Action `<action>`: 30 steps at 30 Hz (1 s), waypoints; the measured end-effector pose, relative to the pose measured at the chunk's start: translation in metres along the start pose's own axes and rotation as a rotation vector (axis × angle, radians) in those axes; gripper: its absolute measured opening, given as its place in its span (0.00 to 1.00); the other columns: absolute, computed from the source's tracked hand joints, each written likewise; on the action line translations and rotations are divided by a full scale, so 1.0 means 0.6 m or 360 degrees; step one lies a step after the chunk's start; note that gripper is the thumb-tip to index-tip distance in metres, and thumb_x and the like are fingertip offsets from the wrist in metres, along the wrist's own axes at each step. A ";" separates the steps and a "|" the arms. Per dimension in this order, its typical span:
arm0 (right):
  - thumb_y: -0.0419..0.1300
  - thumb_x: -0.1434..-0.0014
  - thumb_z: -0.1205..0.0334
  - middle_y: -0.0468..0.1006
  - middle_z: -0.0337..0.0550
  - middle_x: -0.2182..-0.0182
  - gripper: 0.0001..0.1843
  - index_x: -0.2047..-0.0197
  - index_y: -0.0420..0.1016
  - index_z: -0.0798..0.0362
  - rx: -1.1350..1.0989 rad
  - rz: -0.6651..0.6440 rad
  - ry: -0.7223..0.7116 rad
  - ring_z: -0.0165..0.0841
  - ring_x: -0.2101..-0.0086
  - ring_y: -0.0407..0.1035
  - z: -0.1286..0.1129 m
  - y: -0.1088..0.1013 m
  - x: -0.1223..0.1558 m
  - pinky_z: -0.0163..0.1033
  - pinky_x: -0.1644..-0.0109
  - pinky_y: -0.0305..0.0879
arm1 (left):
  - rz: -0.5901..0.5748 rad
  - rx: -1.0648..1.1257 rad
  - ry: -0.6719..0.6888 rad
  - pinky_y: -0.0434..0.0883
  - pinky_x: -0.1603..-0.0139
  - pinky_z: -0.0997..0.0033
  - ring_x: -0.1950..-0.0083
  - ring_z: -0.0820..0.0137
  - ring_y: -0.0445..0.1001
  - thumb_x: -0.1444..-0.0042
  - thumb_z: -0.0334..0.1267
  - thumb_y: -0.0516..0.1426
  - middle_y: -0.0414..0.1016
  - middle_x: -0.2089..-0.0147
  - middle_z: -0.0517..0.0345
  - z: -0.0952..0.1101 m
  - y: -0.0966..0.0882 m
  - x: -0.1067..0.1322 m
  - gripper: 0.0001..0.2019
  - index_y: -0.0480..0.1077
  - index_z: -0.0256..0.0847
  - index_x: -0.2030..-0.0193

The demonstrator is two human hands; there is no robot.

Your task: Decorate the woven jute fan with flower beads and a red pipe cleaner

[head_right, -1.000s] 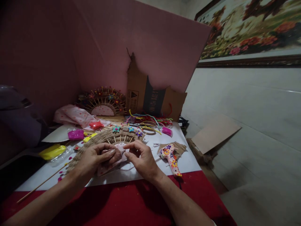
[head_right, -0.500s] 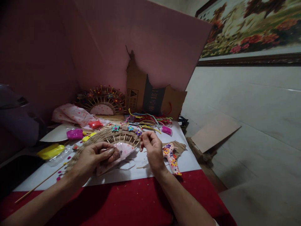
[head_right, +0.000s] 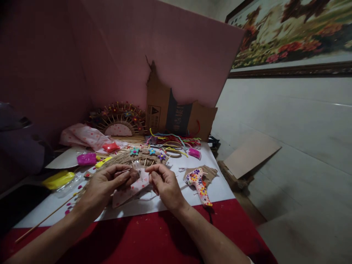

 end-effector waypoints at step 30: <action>0.64 0.50 0.54 0.52 0.25 0.87 0.20 0.56 0.72 0.56 0.0256 0.0212 -0.0057 0.21 0.84 0.44 -0.002 -0.008 0.009 0.29 0.81 0.41 | 0.0061 0.0084 -0.0160 0.72 0.72 0.76 0.71 0.71 0.75 0.67 0.36 0.69 0.77 0.70 0.57 -0.019 -0.003 0.004 0.18 0.71 0.36 0.68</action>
Point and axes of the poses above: each hand's wrist, its own x-axis away from the middle knuckle, its own y-axis out of the palm, z = x × y, the point moved 9 cm from there along -x, towards the middle knuckle
